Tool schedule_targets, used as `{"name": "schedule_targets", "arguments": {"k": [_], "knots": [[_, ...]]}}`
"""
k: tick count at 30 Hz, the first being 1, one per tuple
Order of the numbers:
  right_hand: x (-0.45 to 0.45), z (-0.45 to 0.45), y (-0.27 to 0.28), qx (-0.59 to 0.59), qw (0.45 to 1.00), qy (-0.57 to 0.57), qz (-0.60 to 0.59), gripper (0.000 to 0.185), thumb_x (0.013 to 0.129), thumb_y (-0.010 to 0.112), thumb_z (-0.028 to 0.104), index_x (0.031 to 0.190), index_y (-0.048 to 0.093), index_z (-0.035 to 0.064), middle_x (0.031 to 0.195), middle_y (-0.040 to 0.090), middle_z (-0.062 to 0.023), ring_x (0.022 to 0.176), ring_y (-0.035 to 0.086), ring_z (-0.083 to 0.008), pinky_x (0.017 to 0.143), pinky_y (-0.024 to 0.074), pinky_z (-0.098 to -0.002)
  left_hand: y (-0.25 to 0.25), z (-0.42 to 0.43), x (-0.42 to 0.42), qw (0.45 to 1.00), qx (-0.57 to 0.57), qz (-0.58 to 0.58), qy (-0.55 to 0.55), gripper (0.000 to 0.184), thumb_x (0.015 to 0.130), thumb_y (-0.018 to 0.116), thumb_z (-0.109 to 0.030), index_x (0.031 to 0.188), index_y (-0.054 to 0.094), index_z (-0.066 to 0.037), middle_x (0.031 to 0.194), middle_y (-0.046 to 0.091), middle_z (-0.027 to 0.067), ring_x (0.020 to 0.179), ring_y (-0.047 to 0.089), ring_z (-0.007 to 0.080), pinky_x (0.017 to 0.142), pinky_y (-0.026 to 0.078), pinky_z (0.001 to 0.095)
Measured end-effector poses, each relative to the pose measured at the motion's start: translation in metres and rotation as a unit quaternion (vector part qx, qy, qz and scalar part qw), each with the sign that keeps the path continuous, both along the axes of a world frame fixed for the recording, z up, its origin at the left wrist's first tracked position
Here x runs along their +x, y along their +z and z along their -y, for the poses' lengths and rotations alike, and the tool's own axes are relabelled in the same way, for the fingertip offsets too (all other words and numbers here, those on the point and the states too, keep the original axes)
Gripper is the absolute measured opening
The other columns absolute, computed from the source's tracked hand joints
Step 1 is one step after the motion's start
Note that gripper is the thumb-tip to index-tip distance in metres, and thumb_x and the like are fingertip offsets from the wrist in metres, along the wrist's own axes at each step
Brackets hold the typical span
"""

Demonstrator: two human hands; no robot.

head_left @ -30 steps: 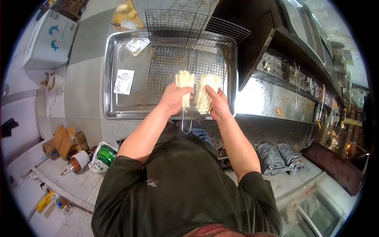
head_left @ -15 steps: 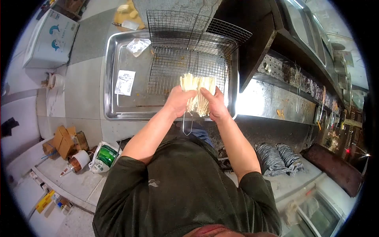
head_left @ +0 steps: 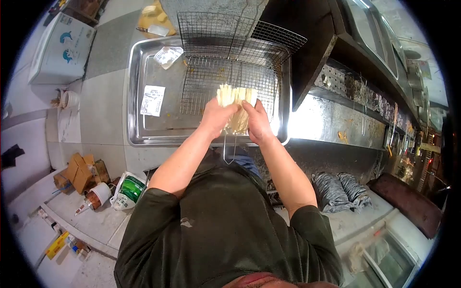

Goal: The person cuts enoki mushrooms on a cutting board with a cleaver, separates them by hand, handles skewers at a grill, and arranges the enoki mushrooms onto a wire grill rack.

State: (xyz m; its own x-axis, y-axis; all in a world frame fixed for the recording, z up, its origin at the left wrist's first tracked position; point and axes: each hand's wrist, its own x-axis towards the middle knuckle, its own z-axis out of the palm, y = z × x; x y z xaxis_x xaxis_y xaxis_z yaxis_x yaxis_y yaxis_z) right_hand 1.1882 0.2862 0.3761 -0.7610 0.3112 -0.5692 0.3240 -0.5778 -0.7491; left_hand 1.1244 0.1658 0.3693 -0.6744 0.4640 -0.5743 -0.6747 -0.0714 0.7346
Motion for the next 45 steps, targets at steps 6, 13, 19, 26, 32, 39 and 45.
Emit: {"name": "schedule_targets", "arguments": {"k": [6, 13, 19, 26, 32, 39, 45], "knots": [[0.003, -0.001, -0.002, 0.045, 0.998, 0.040, -0.032, 0.038, 0.092, 0.056, 0.012, 0.124, 0.042, -0.0022, 0.113, 0.058, -0.0125, 0.098, 0.059, -0.0188, 0.084, 0.0497, -0.0319, -0.006, 0.000, -0.002, 1.000, 0.014, -0.026, -0.008, 0.029, 0.083, 0.060, 0.002, 0.112, 0.058, 0.002, 0.102, 0.066, 0.0087, 0.091, 0.064, 0.0172, 0.079, 0.052, 0.0315], [0.004, -0.012, -0.006, -0.028, 0.998, -0.063, -0.005, 0.037, 0.093, 0.055, 0.010, 0.124, 0.041, -0.0049, 0.112, 0.058, -0.0145, 0.098, 0.060, -0.0215, 0.081, 0.0516, -0.0339, 0.012, 0.011, -0.015, 0.988, 0.093, 0.104, 0.061, 0.027, 0.083, 0.060, 0.000, 0.110, 0.058, 0.004, 0.098, 0.066, 0.0119, 0.080, 0.068, 0.0211, 0.067, 0.056, 0.0331], [0.002, -0.004, -0.011, -0.001, 1.000, -0.009, -0.014, 0.038, 0.092, 0.056, 0.014, 0.123, 0.042, -0.0045, 0.112, 0.057, -0.0144, 0.099, 0.059, -0.0210, 0.084, 0.0498, -0.0339, -0.006, 0.000, -0.002, 0.993, 0.088, 0.082, 0.017, 0.030, 0.084, 0.061, 0.000, 0.114, 0.057, 0.002, 0.105, 0.065, 0.0110, 0.089, 0.066, 0.0203, 0.078, 0.054, 0.0350], [-0.003, 0.004, -0.009, 0.125, 0.991, 0.036, 0.038, 0.041, 0.095, 0.052, 0.019, 0.126, 0.038, -0.0032, 0.115, 0.056, -0.0146, 0.106, 0.054, -0.0214, 0.091, 0.0448, -0.0350, -0.011, -0.001, -0.003, 1.000, -0.016, 0.004, -0.006, 0.030, 0.083, 0.062, 0.002, 0.113, 0.059, 0.002, 0.105, 0.065, 0.0086, 0.092, 0.064, 0.0176, 0.080, 0.052, 0.0323], [-0.004, 0.003, -0.016, 0.163, 0.984, 0.065, 0.025, 0.038, 0.095, 0.052, 0.016, 0.126, 0.040, -0.0024, 0.115, 0.056, -0.0140, 0.104, 0.054, -0.0197, 0.090, 0.0459, -0.0327, -0.017, -0.005, -0.004, 0.995, -0.072, -0.064, -0.015, 0.030, 0.082, 0.060, 0.005, 0.112, 0.059, 0.003, 0.103, 0.065, 0.0090, 0.092, 0.064, 0.0161, 0.077, 0.052, 0.0301], [-0.001, -0.005, -0.011, 0.088, 0.994, 0.057, -0.030, 0.039, 0.093, 0.051, 0.012, 0.125, 0.039, -0.0056, 0.114, 0.056, -0.0157, 0.101, 0.057, -0.0215, 0.087, 0.0467, -0.0328, -0.006, -0.003, -0.007, 0.993, 0.089, 0.047, 0.054, 0.027, 0.080, 0.060, 0.005, 0.107, 0.059, 0.005, 0.099, 0.066, 0.0097, 0.086, 0.066, 0.0190, 0.077, 0.054, 0.0327], [-0.001, -0.003, -0.005, 0.003, 1.000, -0.018, 0.022, 0.038, 0.096, 0.049, 0.016, 0.126, 0.038, -0.0047, 0.115, 0.054, -0.0159, 0.104, 0.056, -0.0223, 0.086, 0.0475, -0.0344, 0.001, 0.000, -0.011, 0.996, 0.064, 0.066, 0.016, 0.033, 0.081, 0.062, 0.002, 0.113, 0.055, 0.004, 0.097, 0.065, 0.0093, 0.088, 0.065, 0.0196, 0.078, 0.054, 0.0336]]}}
